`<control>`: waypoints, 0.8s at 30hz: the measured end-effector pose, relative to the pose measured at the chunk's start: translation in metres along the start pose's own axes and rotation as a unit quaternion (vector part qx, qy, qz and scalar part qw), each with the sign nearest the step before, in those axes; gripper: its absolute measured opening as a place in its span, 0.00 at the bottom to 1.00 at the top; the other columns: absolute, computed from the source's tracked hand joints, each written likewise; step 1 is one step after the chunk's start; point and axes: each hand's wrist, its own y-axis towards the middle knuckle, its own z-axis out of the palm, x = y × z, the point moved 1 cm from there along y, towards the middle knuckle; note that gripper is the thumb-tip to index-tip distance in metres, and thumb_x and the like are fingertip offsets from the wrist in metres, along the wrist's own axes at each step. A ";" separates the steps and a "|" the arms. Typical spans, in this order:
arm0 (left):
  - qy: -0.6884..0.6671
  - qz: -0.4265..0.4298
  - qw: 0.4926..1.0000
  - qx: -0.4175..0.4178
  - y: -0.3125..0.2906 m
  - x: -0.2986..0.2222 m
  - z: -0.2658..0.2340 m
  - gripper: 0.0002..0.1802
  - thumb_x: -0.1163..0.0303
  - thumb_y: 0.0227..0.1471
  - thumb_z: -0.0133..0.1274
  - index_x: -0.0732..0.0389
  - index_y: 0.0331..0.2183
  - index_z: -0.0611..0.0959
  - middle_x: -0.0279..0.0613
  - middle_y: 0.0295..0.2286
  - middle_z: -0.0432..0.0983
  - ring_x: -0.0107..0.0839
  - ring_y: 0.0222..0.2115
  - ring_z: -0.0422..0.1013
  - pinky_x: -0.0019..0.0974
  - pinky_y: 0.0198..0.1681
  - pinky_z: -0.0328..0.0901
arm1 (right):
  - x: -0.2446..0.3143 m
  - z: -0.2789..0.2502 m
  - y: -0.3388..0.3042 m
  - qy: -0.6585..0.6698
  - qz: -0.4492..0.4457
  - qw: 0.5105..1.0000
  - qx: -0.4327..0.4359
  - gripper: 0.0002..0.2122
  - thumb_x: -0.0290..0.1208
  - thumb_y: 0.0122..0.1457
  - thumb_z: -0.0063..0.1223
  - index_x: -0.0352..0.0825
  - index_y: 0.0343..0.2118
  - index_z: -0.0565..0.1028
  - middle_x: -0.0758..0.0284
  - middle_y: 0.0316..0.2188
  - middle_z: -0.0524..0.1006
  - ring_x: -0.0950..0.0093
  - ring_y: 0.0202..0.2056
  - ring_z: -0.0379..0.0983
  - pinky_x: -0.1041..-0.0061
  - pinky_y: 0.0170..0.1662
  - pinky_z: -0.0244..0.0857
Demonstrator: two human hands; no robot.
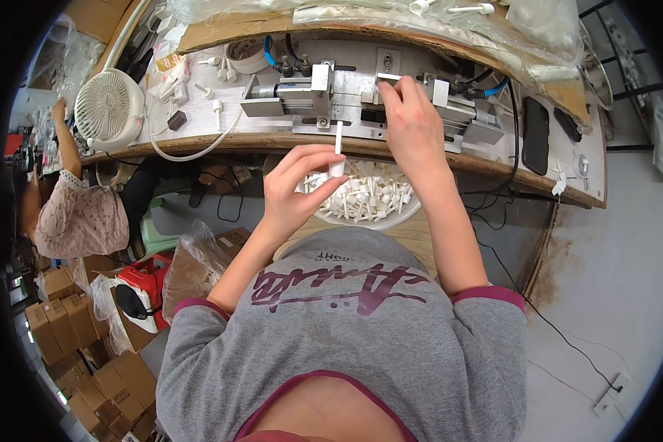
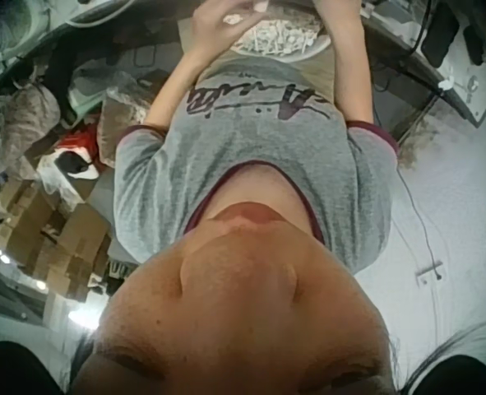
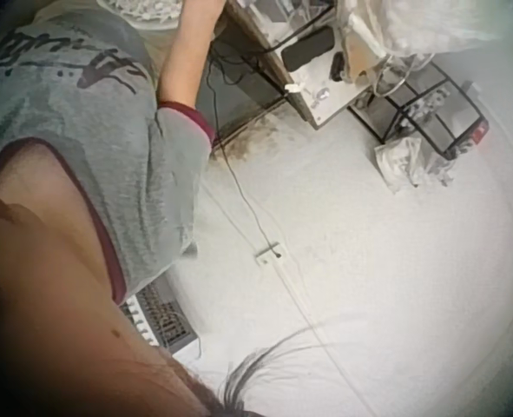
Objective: The person is using an industrial machine to press-fit or assemble white plastic components.
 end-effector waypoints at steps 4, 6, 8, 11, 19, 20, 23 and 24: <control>-0.003 0.001 1.000 0.007 0.003 0.001 0.002 0.15 0.78 0.44 0.66 0.63 0.39 0.85 0.43 0.39 0.80 0.30 0.35 0.78 0.29 0.38 0.74 | -0.002 0.007 -0.001 0.015 0.017 1.000 -0.002 0.04 0.20 0.54 0.55 0.33 0.32 0.76 0.64 0.31 0.71 0.65 0.37 0.74 0.67 0.36 0.72; 0.011 0.011 1.000 0.014 0.003 -0.001 0.003 0.15 0.78 0.44 0.66 0.63 0.39 0.85 0.42 0.39 0.80 0.30 0.35 0.78 0.29 0.38 0.74 | -0.003 0.006 0.001 0.007 0.023 1.000 -0.003 0.02 0.22 0.56 0.55 0.33 0.32 0.76 0.65 0.31 0.70 0.66 0.36 0.74 0.67 0.35 0.72; 0.011 0.008 1.000 0.018 0.002 -0.001 0.004 0.16 0.78 0.44 0.66 0.63 0.39 0.85 0.43 0.39 0.80 0.30 0.35 0.78 0.29 0.38 0.74 | -0.001 0.005 0.001 -0.001 0.026 0.999 -0.020 0.02 0.24 0.57 0.55 0.33 0.32 0.75 0.65 0.31 0.71 0.65 0.35 0.74 0.67 0.34 0.72; 0.017 0.013 1.000 0.014 0.000 0.000 0.003 0.16 0.78 0.44 0.67 0.63 0.39 0.85 0.43 0.39 0.80 0.30 0.35 0.78 0.30 0.38 0.74 | 0.002 0.003 0.002 0.001 0.026 0.997 -0.069 0.04 0.25 0.58 0.55 0.33 0.34 0.73 0.64 0.31 0.72 0.65 0.33 0.74 0.66 0.34 0.71; 0.024 0.014 1.000 0.007 -0.002 0.002 -0.001 0.16 0.77 0.43 0.67 0.63 0.38 0.85 0.43 0.38 0.80 0.31 0.35 0.78 0.30 0.38 0.73 | 0.008 0.001 0.000 0.125 0.049 0.991 -0.030 0.04 0.27 0.63 0.51 0.36 0.38 0.72 0.62 0.28 0.75 0.60 0.31 0.75 0.62 0.33 0.68; 0.022 0.014 1.000 0.007 -0.001 0.002 -0.001 0.16 0.77 0.43 0.67 0.63 0.38 0.85 0.43 0.38 0.80 0.31 0.35 0.78 0.30 0.38 0.73 | 0.006 0.004 0.000 0.117 0.052 0.991 -0.025 0.04 0.28 0.63 0.50 0.36 0.38 0.72 0.62 0.28 0.75 0.60 0.30 0.74 0.62 0.33 0.68; 0.024 0.015 1.000 0.009 -0.001 0.003 0.001 0.16 0.77 0.43 0.67 0.63 0.38 0.85 0.43 0.38 0.80 0.30 0.35 0.78 0.30 0.37 0.73 | 0.000 0.014 0.000 0.093 0.060 0.994 -0.001 0.04 0.28 0.63 0.49 0.36 0.38 0.72 0.61 0.28 0.75 0.58 0.30 0.74 0.60 0.34 0.67; 0.026 0.016 0.999 0.010 -0.001 0.003 0.001 0.16 0.77 0.43 0.67 0.63 0.38 0.85 0.43 0.38 0.80 0.30 0.35 0.78 0.30 0.37 0.73 | 0.000 0.016 0.001 0.083 0.063 0.994 0.012 0.04 0.28 0.63 0.49 0.36 0.38 0.72 0.61 0.28 0.75 0.58 0.30 0.74 0.60 0.34 0.67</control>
